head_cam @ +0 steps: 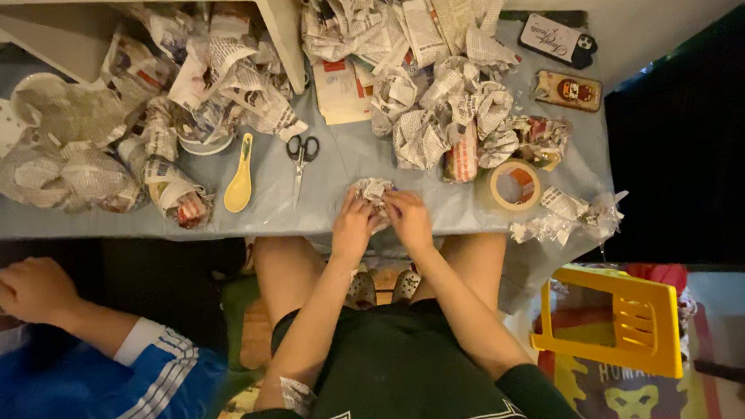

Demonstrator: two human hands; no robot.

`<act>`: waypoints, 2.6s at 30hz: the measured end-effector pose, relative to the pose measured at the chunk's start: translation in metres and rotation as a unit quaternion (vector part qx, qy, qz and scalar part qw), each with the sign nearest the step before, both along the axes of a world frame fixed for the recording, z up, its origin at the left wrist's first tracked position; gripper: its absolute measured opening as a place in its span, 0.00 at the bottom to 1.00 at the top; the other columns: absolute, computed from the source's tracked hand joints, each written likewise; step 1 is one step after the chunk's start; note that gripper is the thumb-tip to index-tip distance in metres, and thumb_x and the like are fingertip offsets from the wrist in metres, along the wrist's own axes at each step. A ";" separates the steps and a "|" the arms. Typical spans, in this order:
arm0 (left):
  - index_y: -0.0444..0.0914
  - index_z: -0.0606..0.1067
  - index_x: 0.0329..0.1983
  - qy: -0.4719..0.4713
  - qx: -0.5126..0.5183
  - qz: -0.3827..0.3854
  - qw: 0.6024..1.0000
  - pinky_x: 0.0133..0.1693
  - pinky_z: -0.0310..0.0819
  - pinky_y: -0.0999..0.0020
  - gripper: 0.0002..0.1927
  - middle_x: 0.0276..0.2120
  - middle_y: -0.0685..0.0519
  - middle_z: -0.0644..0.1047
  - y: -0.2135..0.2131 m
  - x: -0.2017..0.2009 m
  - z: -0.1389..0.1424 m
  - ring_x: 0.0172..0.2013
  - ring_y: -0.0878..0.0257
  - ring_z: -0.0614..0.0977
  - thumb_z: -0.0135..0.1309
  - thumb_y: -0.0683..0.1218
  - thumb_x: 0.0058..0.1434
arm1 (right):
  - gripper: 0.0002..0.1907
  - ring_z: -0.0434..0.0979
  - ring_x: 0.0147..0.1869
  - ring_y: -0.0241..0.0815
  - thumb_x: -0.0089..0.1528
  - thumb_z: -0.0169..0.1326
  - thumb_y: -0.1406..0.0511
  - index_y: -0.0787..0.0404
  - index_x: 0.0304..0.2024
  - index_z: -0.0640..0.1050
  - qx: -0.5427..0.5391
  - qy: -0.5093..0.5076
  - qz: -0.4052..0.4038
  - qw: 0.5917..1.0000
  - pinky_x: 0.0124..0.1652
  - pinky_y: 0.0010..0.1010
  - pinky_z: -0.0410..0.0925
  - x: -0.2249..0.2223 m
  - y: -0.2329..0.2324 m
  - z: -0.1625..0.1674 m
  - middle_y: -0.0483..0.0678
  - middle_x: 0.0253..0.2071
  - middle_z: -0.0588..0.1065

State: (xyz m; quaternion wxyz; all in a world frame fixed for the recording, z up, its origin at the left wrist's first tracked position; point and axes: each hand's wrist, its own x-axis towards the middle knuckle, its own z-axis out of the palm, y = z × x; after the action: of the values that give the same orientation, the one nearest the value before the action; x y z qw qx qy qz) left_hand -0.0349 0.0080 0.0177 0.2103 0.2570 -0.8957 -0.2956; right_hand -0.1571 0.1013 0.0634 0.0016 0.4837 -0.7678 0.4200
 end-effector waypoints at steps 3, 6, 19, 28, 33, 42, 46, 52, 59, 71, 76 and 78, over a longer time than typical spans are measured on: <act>0.34 0.76 0.49 0.012 0.006 0.016 1.000 0.61 0.68 0.53 0.17 0.54 0.42 0.74 0.003 0.000 -0.003 0.65 0.42 0.69 0.60 0.45 0.58 | 0.13 0.78 0.55 0.53 0.60 0.59 0.71 0.62 0.47 0.83 0.044 0.064 0.013 0.997 0.57 0.42 0.68 0.008 0.010 -0.006 0.53 0.51 0.80; 0.34 0.72 0.60 -0.007 0.034 0.030 0.999 0.56 0.69 0.51 0.26 0.64 0.35 0.66 0.006 0.001 -0.003 0.62 0.38 0.68 0.59 0.46 0.58 | 0.17 0.76 0.61 0.50 0.59 0.57 0.71 0.62 0.51 0.81 0.093 0.120 0.047 0.987 0.59 0.42 0.64 0.007 0.019 -0.015 0.50 0.56 0.79; 0.41 0.80 0.48 -0.098 -0.044 -0.084 0.991 0.50 0.73 0.53 0.14 0.52 0.45 0.72 -0.029 0.009 0.013 0.53 0.45 0.74 0.57 0.52 0.63 | 0.21 0.73 0.66 0.48 0.55 0.52 0.71 0.59 0.51 0.82 0.145 0.180 0.210 0.950 0.62 0.36 0.69 -0.034 0.013 -0.020 0.46 0.60 0.77; 0.39 0.79 0.51 -0.021 0.124 -0.168 0.978 0.51 0.72 0.56 0.30 0.51 0.45 0.73 -0.066 0.004 0.017 0.52 0.45 0.75 0.64 0.35 0.40 | 0.14 0.74 0.63 0.45 0.56 0.54 0.68 0.57 0.43 0.84 0.197 0.233 0.248 0.919 0.52 0.36 0.71 -0.042 -0.001 -0.016 0.42 0.58 0.78; 0.44 0.79 0.53 -0.085 0.131 -0.135 0.978 0.51 0.73 0.57 0.23 0.49 0.47 0.73 -0.062 0.004 0.028 0.50 0.48 0.78 0.68 0.45 0.52 | 0.13 0.77 0.57 0.45 0.57 0.56 0.63 0.56 0.44 0.83 0.199 0.280 0.260 0.902 0.57 0.42 0.71 -0.051 -0.028 -0.001 0.44 0.50 0.79; 0.49 0.81 0.50 0.032 -0.066 -0.047 0.996 0.52 0.70 0.43 0.22 0.61 0.45 0.68 -0.037 0.006 0.013 0.59 0.42 0.70 0.66 0.51 0.50 | 0.16 0.83 0.49 0.36 0.63 0.55 0.65 0.62 0.53 0.80 0.141 -0.149 0.250 0.946 0.50 0.30 0.74 -0.067 -0.184 0.101 0.47 0.46 0.83; 0.44 0.79 0.52 0.004 0.015 0.025 1.000 0.50 0.72 0.46 0.21 0.60 0.42 0.67 -0.023 0.011 0.019 0.54 0.41 0.73 0.65 0.51 0.55 | 0.24 0.76 0.57 0.41 0.68 0.52 0.53 0.56 0.63 0.74 -0.013 -0.551 0.211 0.807 0.52 0.33 0.69 -0.061 -0.260 0.194 0.48 0.59 0.77; 0.42 0.78 0.41 0.004 -0.005 0.178 0.984 0.46 0.73 0.48 0.16 0.51 0.44 0.70 -0.037 0.030 0.030 0.47 0.42 0.76 0.65 0.51 0.52 | 0.27 0.73 0.63 0.37 0.66 0.53 0.49 0.49 0.65 0.71 -0.143 -0.665 0.266 0.683 0.53 0.29 0.66 -0.027 -0.318 0.268 0.37 0.66 0.73; 0.40 0.77 0.39 0.005 -0.054 0.191 0.980 0.44 0.75 0.50 0.16 0.50 0.43 0.70 -0.064 0.049 0.038 0.44 0.45 0.79 0.66 0.52 0.50 | 0.18 0.72 0.48 0.37 0.63 0.61 0.56 0.50 0.54 0.77 -0.173 -0.704 0.183 0.664 0.42 0.29 0.65 -0.028 -0.330 0.273 0.35 0.48 0.78; 0.41 0.78 0.47 -0.081 -0.105 0.203 0.970 0.40 0.76 0.51 0.21 0.51 0.42 0.71 -0.077 0.043 0.031 0.41 0.46 0.79 0.64 0.56 0.55 | 0.08 0.78 0.42 0.39 0.64 0.56 0.60 0.56 0.37 0.76 -0.096 -0.673 0.240 0.693 0.42 0.31 0.69 -0.085 -0.276 0.279 0.41 0.35 0.77; 0.41 0.79 0.46 -0.019 -0.016 0.209 0.978 0.42 0.76 0.50 0.20 0.51 0.42 0.70 -0.072 0.044 0.028 0.42 0.44 0.79 0.65 0.53 0.54 | 0.09 0.75 0.41 0.33 0.68 0.56 0.58 0.56 0.42 0.76 -0.098 -0.474 0.204 0.851 0.40 0.26 0.67 -0.069 -0.244 0.249 0.40 0.37 0.76; 0.39 0.79 0.44 -0.006 0.020 0.205 0.979 0.42 0.75 0.49 0.19 0.49 0.41 0.69 -0.064 0.048 0.027 0.43 0.43 0.79 0.66 0.53 0.54 | 0.10 0.76 0.41 0.32 0.68 0.56 0.57 0.56 0.43 0.77 -0.086 -0.444 0.185 0.872 0.39 0.25 0.66 -0.064 -0.225 0.231 0.40 0.38 0.76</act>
State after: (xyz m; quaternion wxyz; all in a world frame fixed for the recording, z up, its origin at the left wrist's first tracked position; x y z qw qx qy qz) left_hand 0.0131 -0.0562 0.0447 0.2557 0.4411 -0.8193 -0.2623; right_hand -0.2210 -0.1235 0.2947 -0.3759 0.3771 -0.5450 0.6477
